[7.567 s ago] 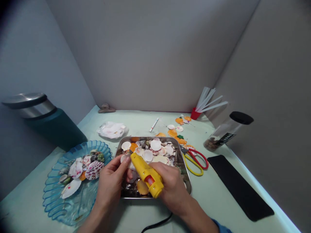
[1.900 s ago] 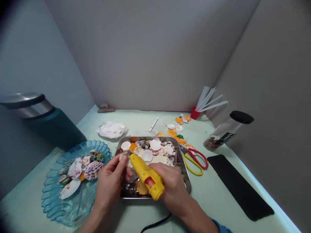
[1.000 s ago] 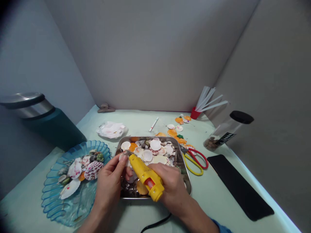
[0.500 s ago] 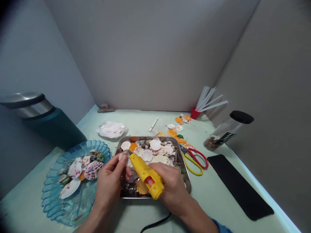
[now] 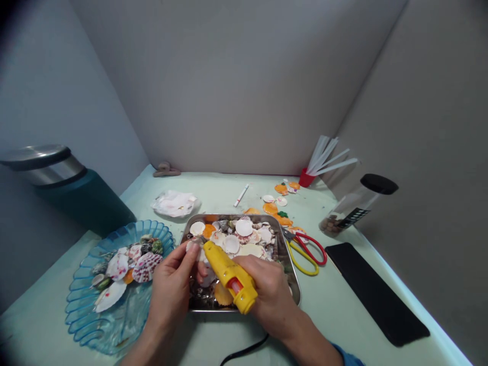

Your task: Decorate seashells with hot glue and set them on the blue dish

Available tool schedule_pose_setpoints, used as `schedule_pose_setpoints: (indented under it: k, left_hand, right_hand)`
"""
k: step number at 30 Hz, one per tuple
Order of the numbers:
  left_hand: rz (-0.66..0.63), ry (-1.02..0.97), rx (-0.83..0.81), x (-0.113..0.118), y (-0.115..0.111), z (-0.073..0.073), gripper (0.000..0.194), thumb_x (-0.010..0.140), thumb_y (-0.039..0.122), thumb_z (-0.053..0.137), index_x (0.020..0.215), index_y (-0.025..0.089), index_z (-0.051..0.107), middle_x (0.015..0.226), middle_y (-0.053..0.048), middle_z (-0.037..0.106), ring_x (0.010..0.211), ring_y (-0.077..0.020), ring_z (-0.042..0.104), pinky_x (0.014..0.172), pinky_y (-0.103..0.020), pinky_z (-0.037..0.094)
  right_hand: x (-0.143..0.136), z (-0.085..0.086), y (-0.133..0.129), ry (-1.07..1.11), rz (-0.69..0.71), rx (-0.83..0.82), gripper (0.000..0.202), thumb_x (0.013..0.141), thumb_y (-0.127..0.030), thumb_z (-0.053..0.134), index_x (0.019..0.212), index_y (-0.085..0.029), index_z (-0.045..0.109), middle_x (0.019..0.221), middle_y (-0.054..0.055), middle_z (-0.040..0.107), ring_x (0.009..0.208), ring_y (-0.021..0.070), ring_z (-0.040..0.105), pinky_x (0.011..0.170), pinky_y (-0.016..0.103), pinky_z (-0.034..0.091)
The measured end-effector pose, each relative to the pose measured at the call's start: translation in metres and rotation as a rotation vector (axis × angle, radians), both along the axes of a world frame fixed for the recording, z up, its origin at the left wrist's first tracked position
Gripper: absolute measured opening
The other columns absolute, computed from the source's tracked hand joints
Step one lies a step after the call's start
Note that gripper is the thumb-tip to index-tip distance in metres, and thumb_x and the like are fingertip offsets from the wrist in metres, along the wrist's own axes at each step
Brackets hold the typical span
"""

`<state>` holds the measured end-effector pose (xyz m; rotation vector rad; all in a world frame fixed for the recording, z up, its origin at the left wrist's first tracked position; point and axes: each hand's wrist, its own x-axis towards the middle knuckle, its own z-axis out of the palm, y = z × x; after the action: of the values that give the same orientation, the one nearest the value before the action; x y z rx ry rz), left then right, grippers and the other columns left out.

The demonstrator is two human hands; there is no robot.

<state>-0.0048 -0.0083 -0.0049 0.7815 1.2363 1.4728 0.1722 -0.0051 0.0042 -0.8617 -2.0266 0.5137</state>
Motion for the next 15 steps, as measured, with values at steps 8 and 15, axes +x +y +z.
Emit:
schedule_pose_setpoints:
  k: [8, 15]
  left_hand:
    - [-0.006, 0.000, -0.005, 0.0002, 0.0008, 0.0000, 0.037, 0.079, 0.043, 0.066, 0.101, 0.012, 0.067, 0.047, 0.003, 0.059, 0.042, -0.0085, 0.046, 0.044, -0.018, 0.038]
    - [0.004, 0.020, 0.001, 0.0005, -0.0011, 0.0036, 0.034, 0.079, 0.044, 0.066, 0.094, 0.013, 0.068, 0.047, 0.003, 0.058, 0.043, -0.0082, 0.047, 0.045, -0.017, 0.038]
  right_hand:
    - [0.0007, -0.0008, -0.0013, -0.002, 0.006, -0.023, 0.016, 0.092, -0.032, 0.055, 0.089, -0.018, 0.062, 0.074, 0.004, 0.069, 0.063, 0.0162, 0.064, 0.056, 0.023, 0.044]
    - [0.0005, 0.0017, -0.0010, -0.014, 0.022, -0.031, 0.016, 0.091, -0.032, 0.056, 0.090, -0.018, 0.062, 0.075, 0.004, 0.070, 0.063, 0.0157, 0.064, 0.057, 0.023, 0.045]
